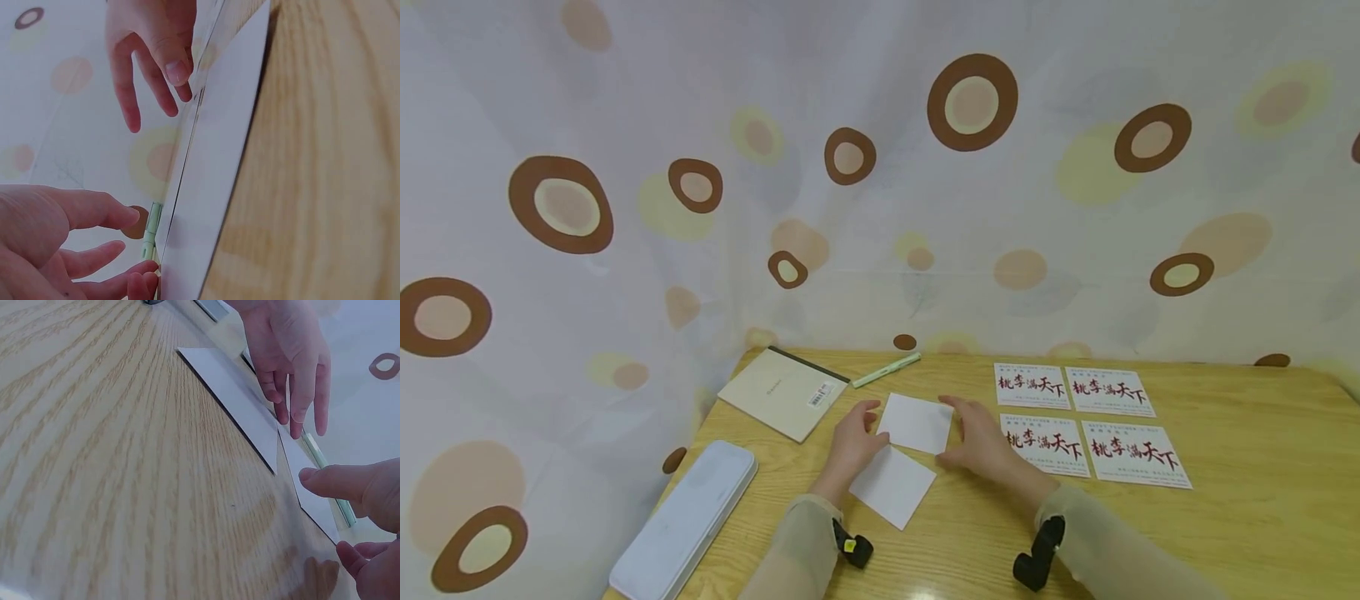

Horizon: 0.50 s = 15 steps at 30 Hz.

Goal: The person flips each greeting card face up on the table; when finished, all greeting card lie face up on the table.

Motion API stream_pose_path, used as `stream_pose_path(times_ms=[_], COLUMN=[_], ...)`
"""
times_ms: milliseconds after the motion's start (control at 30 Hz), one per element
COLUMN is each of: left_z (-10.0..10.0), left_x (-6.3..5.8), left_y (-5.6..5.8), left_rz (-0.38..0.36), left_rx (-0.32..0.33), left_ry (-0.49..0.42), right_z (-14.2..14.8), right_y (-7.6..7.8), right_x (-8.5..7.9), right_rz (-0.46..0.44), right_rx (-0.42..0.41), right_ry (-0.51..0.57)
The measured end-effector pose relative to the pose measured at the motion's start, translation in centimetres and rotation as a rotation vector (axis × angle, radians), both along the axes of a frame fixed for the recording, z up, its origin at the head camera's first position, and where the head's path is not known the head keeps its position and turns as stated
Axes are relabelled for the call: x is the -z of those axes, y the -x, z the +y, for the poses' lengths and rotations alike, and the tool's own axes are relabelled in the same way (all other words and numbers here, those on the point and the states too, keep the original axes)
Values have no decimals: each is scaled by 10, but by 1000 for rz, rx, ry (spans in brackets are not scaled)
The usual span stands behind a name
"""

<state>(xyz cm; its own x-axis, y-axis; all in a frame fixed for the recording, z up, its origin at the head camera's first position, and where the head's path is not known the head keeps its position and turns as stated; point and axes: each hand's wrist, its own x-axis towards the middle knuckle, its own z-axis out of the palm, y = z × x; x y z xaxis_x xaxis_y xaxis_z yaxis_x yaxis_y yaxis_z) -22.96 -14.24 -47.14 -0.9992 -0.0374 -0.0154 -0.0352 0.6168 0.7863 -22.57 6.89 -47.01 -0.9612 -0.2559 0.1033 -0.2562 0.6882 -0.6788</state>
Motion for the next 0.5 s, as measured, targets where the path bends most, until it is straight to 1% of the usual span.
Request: stream_pose_path(times_ms=[300,500], left_z=[0,1], left_x=[3,1], left_y=[2,4], left_rz=[-17,-30], left_rx=[21,39], left_ry=[-9,-9], right_z=[-3,-5], right_y=[6,10], right_x=[7,9], right_rz=[18,-3], right_rx=[-25,-36], right_ry=[-44,-65])
